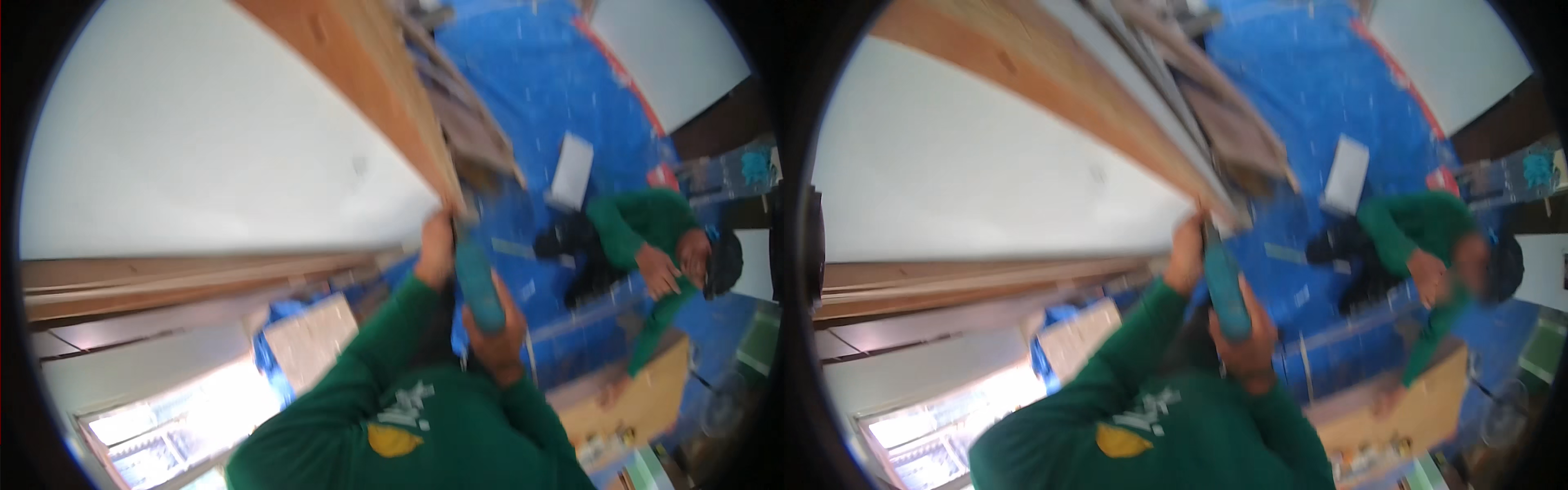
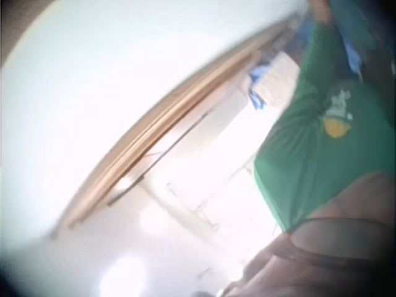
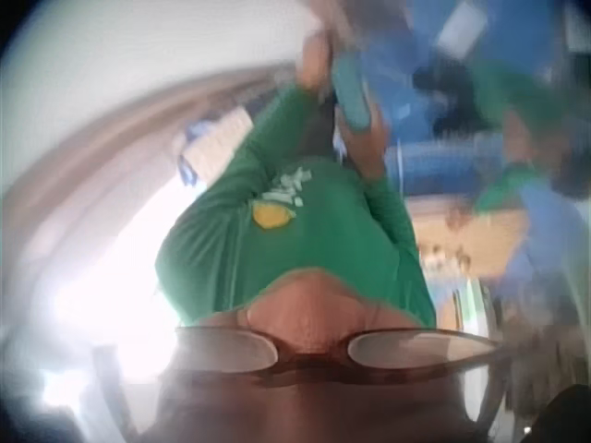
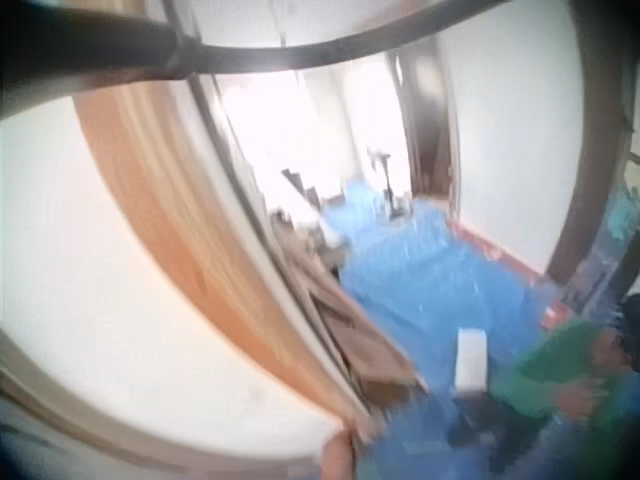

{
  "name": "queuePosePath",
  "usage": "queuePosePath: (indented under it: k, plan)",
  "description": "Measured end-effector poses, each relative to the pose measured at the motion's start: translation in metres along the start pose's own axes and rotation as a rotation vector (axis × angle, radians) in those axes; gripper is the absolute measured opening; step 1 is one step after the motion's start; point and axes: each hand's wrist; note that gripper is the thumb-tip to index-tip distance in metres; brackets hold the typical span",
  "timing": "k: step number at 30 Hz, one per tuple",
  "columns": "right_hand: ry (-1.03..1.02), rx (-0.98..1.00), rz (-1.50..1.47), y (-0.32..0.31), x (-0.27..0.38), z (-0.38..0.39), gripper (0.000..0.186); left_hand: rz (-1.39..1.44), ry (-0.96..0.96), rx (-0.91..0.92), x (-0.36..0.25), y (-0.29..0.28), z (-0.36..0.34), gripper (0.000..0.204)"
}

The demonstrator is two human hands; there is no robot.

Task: The person uses a corded drill to secure wooden trim pieces to a wall. They position the trim, insert screws, and drive them in with the drill while a coworker assists by holding the wood in place.

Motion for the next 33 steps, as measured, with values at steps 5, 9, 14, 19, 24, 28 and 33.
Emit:
queuePosePath:
  k: [5, 9, 14, 19, 24, 28, 33]
  plan:
    - [-0.006, 0.009, -0.097, 0.009, 0.005, 0.011, 0.076, 0.131, 0.04, 0.014, -0.013, -0.021, 0.0, 0.029]
    - [-0.047, -0.01, -0.106, 0.005, 0.003, 0.013, 0.07, 0.11, 0.052, 0.08, -0.012, -0.02, -0.01, 0.031]
    - [0.004, -0.023, -0.093, 0.012, -0.001, 0.01, 0.07, 0.151, -0.022, 0.119, 0.034, -0.062, -0.023, 0.026]
    - [0.044, -0.014, -0.14, 0.006, -0.002, 0.012, 0.072, 0.156, -0.185, 0.177, 0.048, -0.084, 0.048, 0.037]
    - [0.039, 0.003, -0.128, 0.01, -0.001, 0.012, 0.075, 0.434, -0.338, 0.484, 0.069, -0.108, 0.061, 0.042]
    - [0.074, -0.006, -0.128, 0.015, -0.001, 0.011, 0.074, 0.159, -0.349, 0.304, 0.019, -0.038, 0.112, 0.061]
    - [0.065, -0.012, -0.074, 0.015, 0.004, 0.007, 0.074, 0.058, -0.287, 0.44, 0.02, -0.038, 0.104, 0.071]
Point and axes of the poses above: each hand's wrist, its own z-axis away from the middle knuckle, its own y-axis out of the palm, x = y × z, and after that the axes turned 1 degree about -x, right-handed
